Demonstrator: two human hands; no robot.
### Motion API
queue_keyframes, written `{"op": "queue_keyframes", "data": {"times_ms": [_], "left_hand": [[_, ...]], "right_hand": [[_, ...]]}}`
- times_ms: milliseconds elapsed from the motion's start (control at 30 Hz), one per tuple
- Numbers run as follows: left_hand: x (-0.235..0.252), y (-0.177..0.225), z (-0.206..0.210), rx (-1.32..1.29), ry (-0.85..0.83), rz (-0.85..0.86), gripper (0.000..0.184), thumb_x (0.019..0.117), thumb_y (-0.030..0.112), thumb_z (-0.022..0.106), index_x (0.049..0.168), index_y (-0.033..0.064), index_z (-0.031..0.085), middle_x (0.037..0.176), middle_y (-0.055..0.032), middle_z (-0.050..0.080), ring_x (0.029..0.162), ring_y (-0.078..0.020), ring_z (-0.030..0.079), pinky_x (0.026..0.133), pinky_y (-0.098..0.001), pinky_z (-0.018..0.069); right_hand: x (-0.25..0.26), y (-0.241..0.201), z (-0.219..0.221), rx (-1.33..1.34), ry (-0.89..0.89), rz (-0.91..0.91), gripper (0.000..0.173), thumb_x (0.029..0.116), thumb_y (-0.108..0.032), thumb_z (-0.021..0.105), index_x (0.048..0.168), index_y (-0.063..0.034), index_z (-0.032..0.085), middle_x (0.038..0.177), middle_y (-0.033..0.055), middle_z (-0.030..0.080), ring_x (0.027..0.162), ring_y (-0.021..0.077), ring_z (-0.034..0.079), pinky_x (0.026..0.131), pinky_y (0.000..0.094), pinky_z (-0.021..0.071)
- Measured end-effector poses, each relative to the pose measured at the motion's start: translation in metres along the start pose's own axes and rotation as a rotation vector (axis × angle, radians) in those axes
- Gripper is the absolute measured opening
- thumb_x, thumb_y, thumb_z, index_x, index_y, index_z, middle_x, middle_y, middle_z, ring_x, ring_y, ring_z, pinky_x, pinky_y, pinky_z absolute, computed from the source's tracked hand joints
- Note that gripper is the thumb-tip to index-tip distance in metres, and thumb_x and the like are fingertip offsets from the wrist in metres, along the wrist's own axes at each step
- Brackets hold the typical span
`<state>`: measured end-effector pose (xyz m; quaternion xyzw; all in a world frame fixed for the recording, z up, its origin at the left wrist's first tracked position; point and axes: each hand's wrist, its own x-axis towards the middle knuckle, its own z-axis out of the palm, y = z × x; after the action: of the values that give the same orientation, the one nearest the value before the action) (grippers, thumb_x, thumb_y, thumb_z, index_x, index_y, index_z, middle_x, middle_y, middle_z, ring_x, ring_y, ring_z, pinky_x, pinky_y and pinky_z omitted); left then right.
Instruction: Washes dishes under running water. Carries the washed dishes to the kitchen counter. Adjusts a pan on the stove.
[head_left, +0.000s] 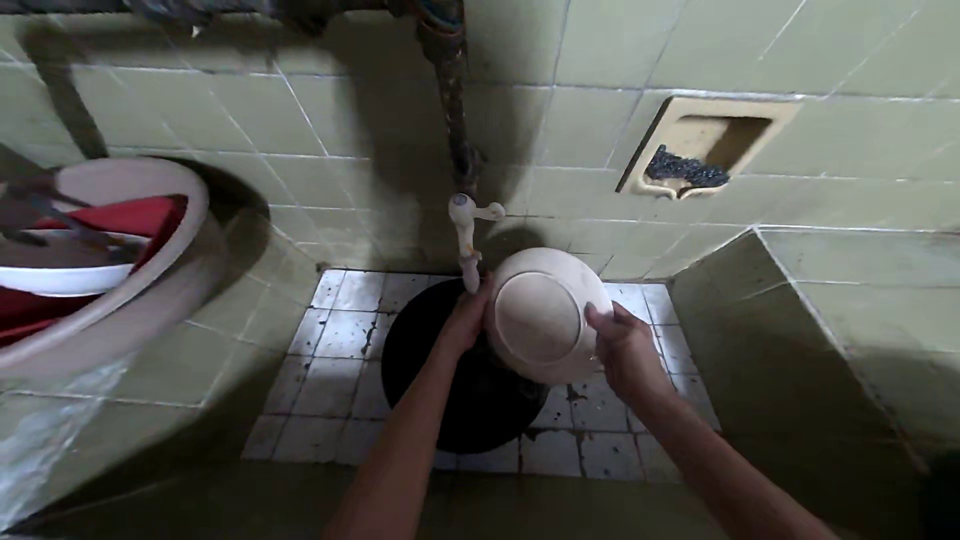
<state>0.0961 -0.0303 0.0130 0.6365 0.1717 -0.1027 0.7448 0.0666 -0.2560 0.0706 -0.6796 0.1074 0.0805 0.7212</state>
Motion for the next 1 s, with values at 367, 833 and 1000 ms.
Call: {"op": "queue_keyframes", "data": {"times_ms": [367, 833, 1000], "left_hand": [[-0.097, -0.003, -0.096, -0.305, 0.349, -0.015, 0.037, 0.1087, 0.015, 0.045, 0.145, 0.0073, 0.043, 0.121, -0.0115, 0.064, 0.100, -0.0181, 0.067, 0.085, -0.0374, 0.0577], [-0.061, -0.032, -0.046, -0.532, 0.328, 0.047, 0.033, 0.1105, 0.018, 0.041, 0.141, 0.0070, 0.047, 0.119, -0.0108, 0.064, 0.100, -0.0168, 0.066, 0.087, -0.0364, 0.0568], [-0.038, -0.021, -0.026, -0.449, 0.188, 0.008, 0.034, 0.1095, 0.018, 0.043, 0.140, 0.0040, 0.049, 0.119, -0.0129, 0.064, 0.101, -0.0191, 0.066, 0.088, -0.0381, 0.0563]], "right_hand": [[0.056, 0.074, 0.127, -0.467, -0.171, -0.015, 0.048, 0.1095, -0.037, 0.045, 0.133, 0.0016, 0.060, 0.127, 0.0237, 0.063, 0.115, 0.0361, 0.063, 0.096, 0.0574, 0.0500], [0.015, 0.111, 0.083, -1.118, -0.608, -1.068, 0.090, 0.0926, -0.056, 0.066, 0.159, -0.0038, 0.034, 0.166, 0.0180, 0.029, 0.156, 0.0333, 0.025, 0.125, 0.0585, 0.0217], [0.036, 0.099, 0.019, -1.226, -0.343, -1.204, 0.084, 0.0756, 0.006, 0.078, 0.150, -0.0248, 0.054, 0.158, 0.0141, 0.046, 0.148, 0.0432, 0.037, 0.112, 0.0758, 0.0299]]}}
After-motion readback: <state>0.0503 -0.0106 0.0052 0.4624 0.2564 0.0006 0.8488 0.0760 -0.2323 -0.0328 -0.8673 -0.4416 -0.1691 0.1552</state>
